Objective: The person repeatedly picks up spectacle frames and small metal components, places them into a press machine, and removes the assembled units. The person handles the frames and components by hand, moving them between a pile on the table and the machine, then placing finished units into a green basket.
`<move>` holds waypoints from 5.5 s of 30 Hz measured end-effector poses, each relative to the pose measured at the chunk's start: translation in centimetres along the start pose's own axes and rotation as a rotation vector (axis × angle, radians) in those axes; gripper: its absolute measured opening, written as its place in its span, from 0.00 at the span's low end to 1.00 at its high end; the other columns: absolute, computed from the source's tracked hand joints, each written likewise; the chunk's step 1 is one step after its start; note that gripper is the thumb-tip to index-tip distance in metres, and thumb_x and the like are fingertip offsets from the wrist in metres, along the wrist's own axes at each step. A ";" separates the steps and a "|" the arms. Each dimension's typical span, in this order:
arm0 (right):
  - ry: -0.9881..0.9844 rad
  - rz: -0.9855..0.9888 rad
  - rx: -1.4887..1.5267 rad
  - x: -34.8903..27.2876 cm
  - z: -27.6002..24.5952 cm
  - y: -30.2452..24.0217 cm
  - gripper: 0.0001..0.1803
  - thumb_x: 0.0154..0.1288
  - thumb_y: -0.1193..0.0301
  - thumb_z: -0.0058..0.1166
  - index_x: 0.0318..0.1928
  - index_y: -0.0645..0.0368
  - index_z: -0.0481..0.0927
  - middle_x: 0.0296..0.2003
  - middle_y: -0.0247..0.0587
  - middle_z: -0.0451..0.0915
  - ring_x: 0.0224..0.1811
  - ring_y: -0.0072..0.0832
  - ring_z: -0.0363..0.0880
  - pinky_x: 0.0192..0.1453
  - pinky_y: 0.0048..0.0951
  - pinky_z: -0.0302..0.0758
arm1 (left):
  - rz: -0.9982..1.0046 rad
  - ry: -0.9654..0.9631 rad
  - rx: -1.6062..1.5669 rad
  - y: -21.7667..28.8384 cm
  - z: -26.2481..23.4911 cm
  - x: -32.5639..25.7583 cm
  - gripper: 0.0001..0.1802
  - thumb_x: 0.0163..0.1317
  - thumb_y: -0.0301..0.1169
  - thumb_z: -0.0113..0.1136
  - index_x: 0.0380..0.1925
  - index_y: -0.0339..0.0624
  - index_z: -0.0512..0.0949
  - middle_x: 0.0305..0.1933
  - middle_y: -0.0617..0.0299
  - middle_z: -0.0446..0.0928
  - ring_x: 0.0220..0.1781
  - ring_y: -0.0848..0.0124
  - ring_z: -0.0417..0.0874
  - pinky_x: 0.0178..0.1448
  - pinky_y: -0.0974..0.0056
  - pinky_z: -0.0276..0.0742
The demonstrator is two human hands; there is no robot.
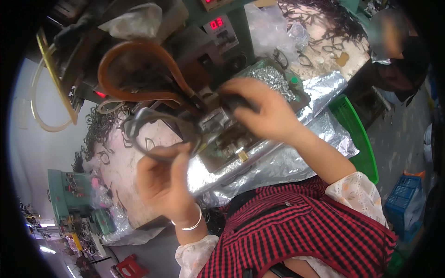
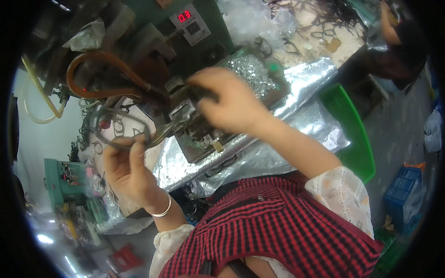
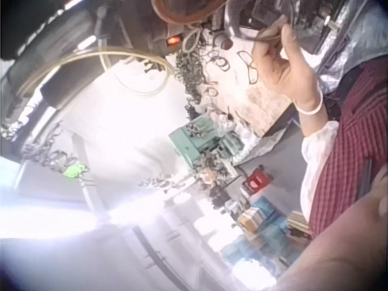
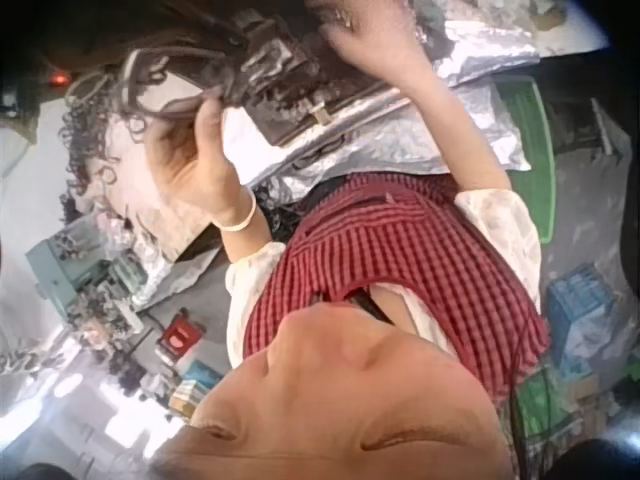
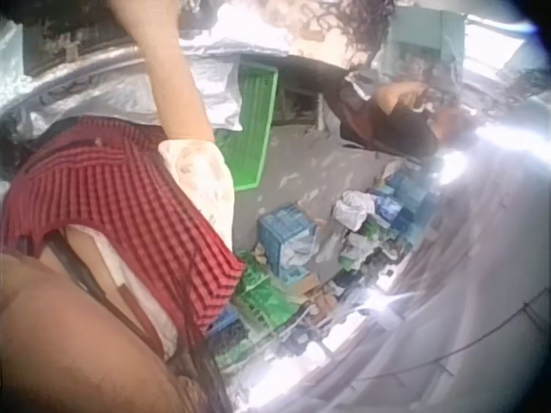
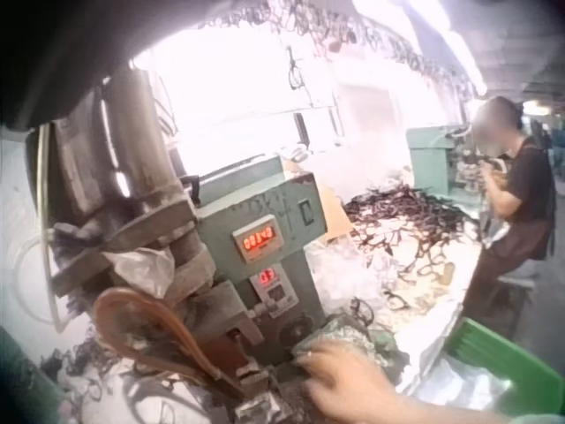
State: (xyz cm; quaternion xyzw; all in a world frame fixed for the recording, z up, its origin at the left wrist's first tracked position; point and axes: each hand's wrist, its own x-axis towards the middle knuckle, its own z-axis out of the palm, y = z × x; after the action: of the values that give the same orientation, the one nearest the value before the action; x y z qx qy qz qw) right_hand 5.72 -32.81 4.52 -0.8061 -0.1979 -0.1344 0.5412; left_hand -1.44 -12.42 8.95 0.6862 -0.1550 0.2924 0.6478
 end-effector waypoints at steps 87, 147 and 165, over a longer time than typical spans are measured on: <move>0.228 0.085 -0.857 -1.3 -0.7 7.4 0.12 0.53 0.71 0.61 0.39 0.59 0.82 0.54 0.55 0.75 0.65 0.49 0.66 0.60 0.46 0.72 | -0.054 -0.167 0.089 -1.3 0.9 0.2 0.10 0.55 0.15 0.63 0.38 0.31 0.76 0.39 0.51 0.82 0.41 0.68 0.83 0.49 0.68 0.77; 0.213 0.182 0.536 0.2 4.4 0.4 0.23 0.57 0.79 0.60 0.54 0.67 0.73 0.40 0.41 0.82 0.44 0.24 0.81 0.51 0.24 0.75 | -0.274 0.441 -0.054 -9.2 -7.9 -1.4 0.08 0.66 0.23 0.56 0.43 0.34 0.70 0.38 0.51 0.80 0.39 0.63 0.84 0.47 0.61 0.83; 0.227 0.167 -0.757 -5.6 -4.6 5.2 0.12 0.50 0.70 0.65 0.37 0.57 0.82 0.32 0.39 0.79 0.41 0.41 0.74 0.45 0.41 0.72 | 0.048 -0.071 -0.060 -2.8 1.3 -1.1 0.16 0.58 0.13 0.60 0.45 0.34 0.71 0.40 0.51 0.81 0.44 0.63 0.85 0.55 0.61 0.80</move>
State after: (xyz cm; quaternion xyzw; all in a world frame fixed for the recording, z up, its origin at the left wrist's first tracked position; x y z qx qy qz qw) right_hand 3.21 -39.77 -0.43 -0.9417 -0.0073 -0.2418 0.2338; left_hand -0.42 -13.54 6.08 0.6724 -0.2029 0.2784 0.6551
